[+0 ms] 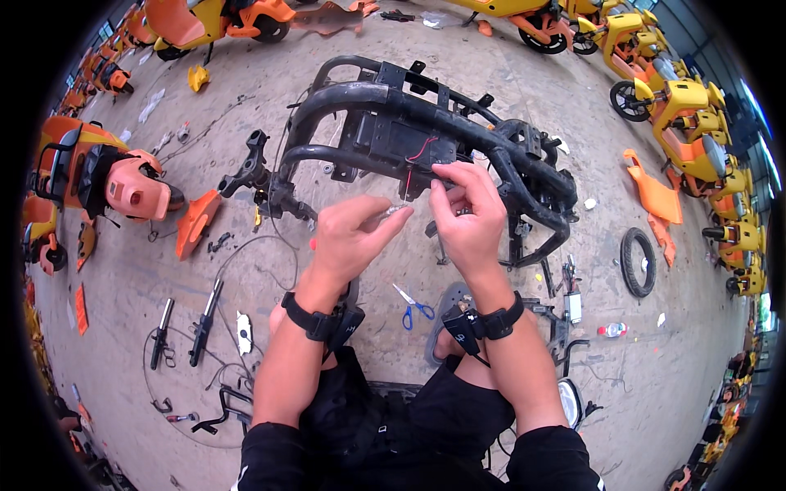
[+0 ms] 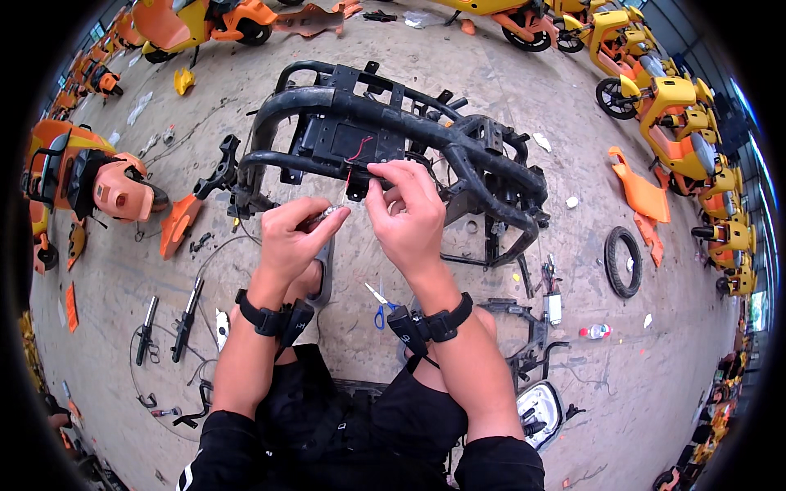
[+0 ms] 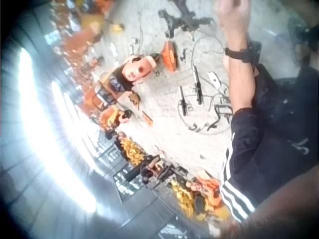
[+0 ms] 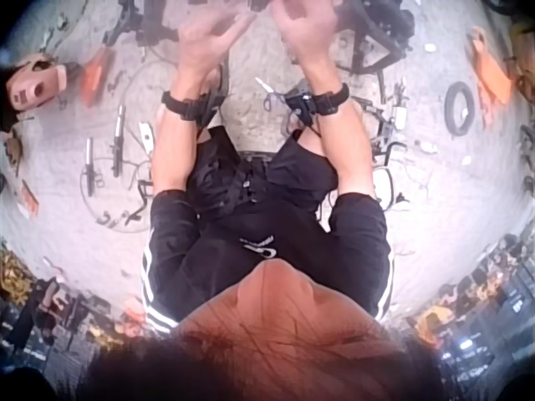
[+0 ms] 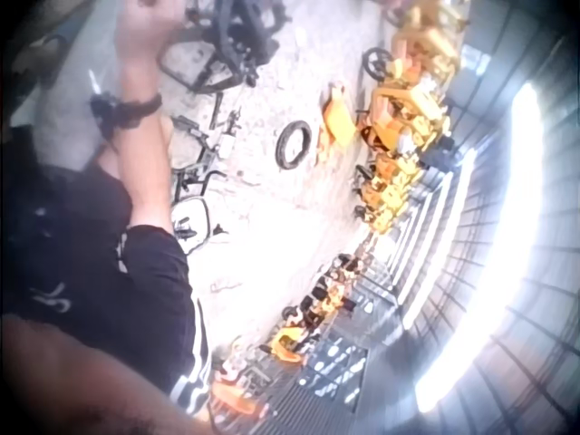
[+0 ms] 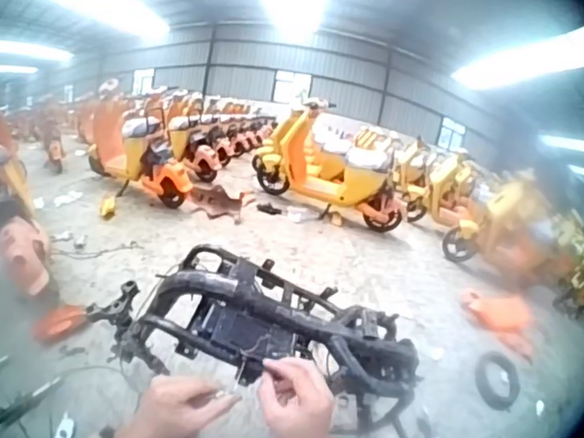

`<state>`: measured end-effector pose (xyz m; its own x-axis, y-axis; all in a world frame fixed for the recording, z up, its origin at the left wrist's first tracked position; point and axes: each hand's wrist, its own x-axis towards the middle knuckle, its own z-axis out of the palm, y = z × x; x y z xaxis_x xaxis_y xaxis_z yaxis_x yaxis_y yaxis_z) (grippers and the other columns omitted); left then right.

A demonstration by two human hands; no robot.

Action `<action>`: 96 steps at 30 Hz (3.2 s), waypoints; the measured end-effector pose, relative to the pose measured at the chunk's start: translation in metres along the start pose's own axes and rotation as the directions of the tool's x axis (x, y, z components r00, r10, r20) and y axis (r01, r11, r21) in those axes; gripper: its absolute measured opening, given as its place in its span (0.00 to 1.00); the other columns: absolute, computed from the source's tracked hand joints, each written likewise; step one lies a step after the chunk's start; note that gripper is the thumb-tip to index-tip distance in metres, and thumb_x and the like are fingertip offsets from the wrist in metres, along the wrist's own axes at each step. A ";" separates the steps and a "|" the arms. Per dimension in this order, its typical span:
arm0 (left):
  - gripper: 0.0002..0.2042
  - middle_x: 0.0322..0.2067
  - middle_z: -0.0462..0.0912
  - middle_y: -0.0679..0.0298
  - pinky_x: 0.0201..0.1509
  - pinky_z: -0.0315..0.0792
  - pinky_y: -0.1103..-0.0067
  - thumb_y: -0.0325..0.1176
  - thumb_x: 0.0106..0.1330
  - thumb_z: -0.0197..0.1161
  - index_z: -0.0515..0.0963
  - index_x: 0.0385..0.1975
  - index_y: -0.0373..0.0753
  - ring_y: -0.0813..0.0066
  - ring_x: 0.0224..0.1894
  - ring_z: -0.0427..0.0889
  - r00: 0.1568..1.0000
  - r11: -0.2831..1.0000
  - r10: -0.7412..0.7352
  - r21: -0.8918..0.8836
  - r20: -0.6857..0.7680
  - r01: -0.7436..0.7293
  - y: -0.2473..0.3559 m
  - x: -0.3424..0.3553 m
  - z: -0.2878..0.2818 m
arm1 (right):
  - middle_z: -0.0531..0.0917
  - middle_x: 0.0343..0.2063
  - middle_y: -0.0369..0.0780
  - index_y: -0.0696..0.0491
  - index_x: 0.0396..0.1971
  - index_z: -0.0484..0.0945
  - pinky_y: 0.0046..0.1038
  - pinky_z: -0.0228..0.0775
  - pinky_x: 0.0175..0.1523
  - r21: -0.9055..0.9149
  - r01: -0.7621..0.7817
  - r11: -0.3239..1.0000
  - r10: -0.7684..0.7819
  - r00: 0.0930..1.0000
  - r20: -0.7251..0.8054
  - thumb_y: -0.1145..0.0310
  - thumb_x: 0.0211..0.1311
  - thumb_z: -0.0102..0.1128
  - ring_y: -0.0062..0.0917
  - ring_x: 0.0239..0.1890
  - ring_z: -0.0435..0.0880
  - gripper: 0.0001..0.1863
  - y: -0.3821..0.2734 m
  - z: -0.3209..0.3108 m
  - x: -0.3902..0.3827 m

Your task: The person works on the electrical wiring of a motorcycle frame, handling a red wire and small metal terminals while using a pair of scissors to trim material.

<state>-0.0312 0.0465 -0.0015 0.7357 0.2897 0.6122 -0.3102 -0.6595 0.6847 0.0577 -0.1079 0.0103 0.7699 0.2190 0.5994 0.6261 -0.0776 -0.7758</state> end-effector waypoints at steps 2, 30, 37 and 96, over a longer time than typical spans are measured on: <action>0.08 0.16 0.76 0.67 0.21 0.63 0.84 0.28 0.57 0.77 0.83 0.26 0.33 0.85 0.17 0.70 1.000 1.000 -0.005 0.003 -0.004 0.005 0.001 -0.001 -0.001 | 0.83 0.45 0.40 0.55 0.46 0.84 0.15 0.68 0.26 0.004 -0.010 1.000 0.010 0.998 -0.061 0.82 0.57 0.66 0.12 0.22 0.79 0.16 -0.006 0.001 -0.001; 0.15 0.21 0.72 0.73 0.25 0.60 0.86 0.25 0.69 0.68 0.82 0.55 0.34 0.88 0.22 0.65 0.998 0.997 -0.062 -0.038 0.005 0.062 -0.035 -0.009 0.007 | 0.84 0.32 0.42 0.57 0.32 0.84 0.35 0.77 0.36 0.055 0.053 0.997 -0.052 0.999 -0.015 0.69 0.59 0.67 0.39 0.31 0.85 0.07 0.008 0.016 -0.014; 0.13 0.23 0.74 0.73 0.25 0.60 0.87 0.25 0.69 0.68 0.83 0.52 0.32 0.89 0.23 0.65 0.996 0.990 -0.086 -0.108 0.008 0.086 -0.029 -0.011 0.013 | 0.83 0.26 0.45 0.59 0.26 0.84 0.37 0.74 0.33 0.000 -0.003 1.000 0.003 1.000 0.013 0.64 0.60 0.67 0.42 0.28 0.84 0.12 0.009 0.009 -0.012; 0.06 0.23 0.76 0.67 0.24 0.62 0.84 0.23 0.69 0.66 0.82 0.41 0.27 0.86 0.22 0.68 0.999 1.000 -0.006 -0.024 0.046 0.008 -0.023 -0.007 0.006 | 0.84 0.30 0.41 0.56 0.37 0.81 0.34 0.78 0.30 -0.091 0.251 0.964 -0.256 0.965 -0.048 0.72 0.63 0.65 0.38 0.28 0.86 0.06 0.016 0.034 -0.008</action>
<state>-0.0252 0.0554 -0.0241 0.7647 0.2615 0.5889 -0.3192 -0.6403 0.6987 0.0570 -0.0783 -0.0134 0.5886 0.1849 0.7870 0.8082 -0.1086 -0.5789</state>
